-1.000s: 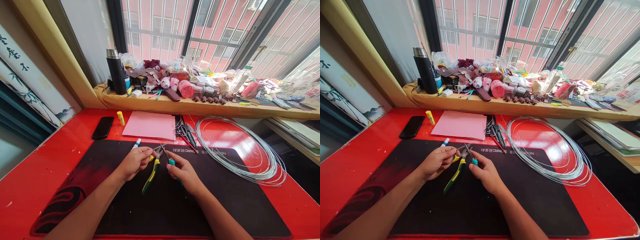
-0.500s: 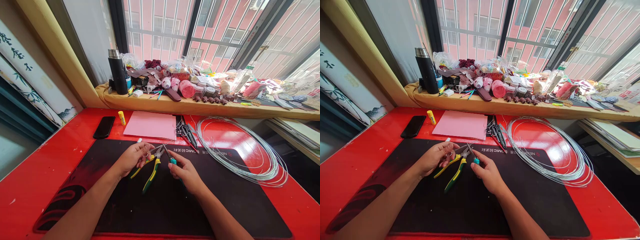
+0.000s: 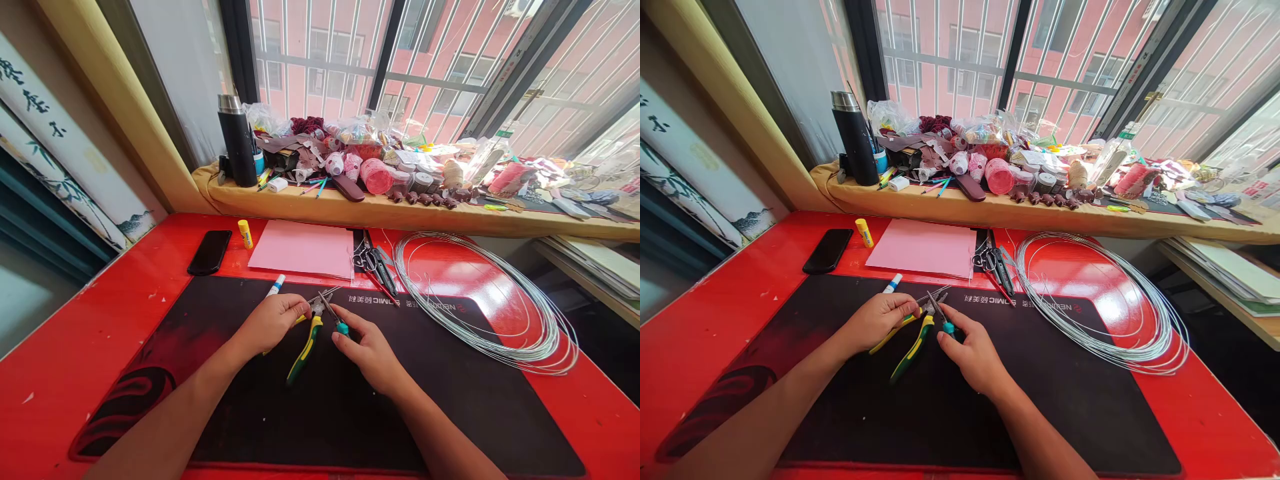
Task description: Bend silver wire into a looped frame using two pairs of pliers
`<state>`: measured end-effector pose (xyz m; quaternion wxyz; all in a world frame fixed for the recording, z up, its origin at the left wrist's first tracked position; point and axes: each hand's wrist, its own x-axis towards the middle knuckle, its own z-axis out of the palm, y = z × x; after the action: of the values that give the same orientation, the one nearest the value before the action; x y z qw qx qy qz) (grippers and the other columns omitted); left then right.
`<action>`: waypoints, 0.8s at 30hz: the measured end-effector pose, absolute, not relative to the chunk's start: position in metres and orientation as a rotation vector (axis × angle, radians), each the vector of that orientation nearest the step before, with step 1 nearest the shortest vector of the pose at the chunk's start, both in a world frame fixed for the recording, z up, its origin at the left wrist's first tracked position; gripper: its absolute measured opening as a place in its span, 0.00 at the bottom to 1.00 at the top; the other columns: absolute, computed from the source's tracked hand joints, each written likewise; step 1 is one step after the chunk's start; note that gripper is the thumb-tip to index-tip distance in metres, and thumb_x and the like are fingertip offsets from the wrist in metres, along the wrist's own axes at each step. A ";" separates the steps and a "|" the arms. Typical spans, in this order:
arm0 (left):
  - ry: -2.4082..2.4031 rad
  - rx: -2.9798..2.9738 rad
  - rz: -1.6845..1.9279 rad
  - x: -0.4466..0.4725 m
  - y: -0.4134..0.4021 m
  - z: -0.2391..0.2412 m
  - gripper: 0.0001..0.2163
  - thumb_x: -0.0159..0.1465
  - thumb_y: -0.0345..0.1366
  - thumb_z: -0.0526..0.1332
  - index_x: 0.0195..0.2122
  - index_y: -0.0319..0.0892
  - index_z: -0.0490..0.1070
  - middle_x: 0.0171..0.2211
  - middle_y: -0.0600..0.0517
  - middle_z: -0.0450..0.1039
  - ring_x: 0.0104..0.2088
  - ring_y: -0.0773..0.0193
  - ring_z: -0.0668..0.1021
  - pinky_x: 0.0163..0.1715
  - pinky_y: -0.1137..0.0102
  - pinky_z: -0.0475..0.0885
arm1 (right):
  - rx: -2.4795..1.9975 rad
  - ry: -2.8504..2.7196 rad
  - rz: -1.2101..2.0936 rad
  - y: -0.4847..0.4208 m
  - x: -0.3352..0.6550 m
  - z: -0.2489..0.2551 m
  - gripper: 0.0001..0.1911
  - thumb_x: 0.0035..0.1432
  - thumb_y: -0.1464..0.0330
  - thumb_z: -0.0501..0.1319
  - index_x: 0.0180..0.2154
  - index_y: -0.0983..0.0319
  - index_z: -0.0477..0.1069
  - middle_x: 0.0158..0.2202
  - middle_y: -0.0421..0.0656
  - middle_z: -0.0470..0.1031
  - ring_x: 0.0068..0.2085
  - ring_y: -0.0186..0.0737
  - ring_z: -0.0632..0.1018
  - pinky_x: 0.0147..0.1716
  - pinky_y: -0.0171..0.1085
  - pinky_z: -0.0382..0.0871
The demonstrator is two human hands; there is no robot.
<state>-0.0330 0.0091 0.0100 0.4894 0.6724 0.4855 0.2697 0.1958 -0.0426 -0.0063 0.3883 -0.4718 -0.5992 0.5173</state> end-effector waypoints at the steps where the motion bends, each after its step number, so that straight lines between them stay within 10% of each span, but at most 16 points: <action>1: 1.202 1.697 0.653 -0.034 0.009 0.010 0.16 0.68 0.46 0.57 0.31 0.43 0.77 0.23 0.54 0.70 0.26 0.63 0.69 0.27 0.71 0.59 | -1.198 -1.526 1.321 -0.043 0.195 -0.006 0.29 0.62 0.59 0.67 0.63 0.57 0.72 0.63 0.46 0.74 0.64 0.59 0.71 0.66 0.56 0.59; 17: 1.374 1.959 0.740 -0.028 0.001 0.001 0.12 0.68 0.41 0.58 0.28 0.46 0.74 0.24 0.51 0.73 0.26 0.59 0.70 0.29 0.69 0.54 | -1.217 -1.505 1.312 -0.040 0.193 -0.007 0.30 0.59 0.60 0.68 0.62 0.58 0.73 0.61 0.46 0.75 0.64 0.59 0.71 0.66 0.56 0.59; 24: 1.091 1.350 0.784 -0.028 0.010 0.003 0.21 0.63 0.55 0.63 0.40 0.39 0.81 0.20 0.57 0.59 0.20 0.68 0.57 0.22 0.71 0.50 | -1.196 -1.382 1.420 -0.038 0.199 -0.014 0.32 0.59 0.58 0.68 0.63 0.57 0.72 0.39 0.44 0.79 0.44 0.50 0.78 0.45 0.47 0.74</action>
<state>-0.0281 0.0104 0.0029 0.5801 0.5774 0.4666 0.3352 0.1987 -0.0383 -0.0136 0.4018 -0.4733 -0.5469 0.5617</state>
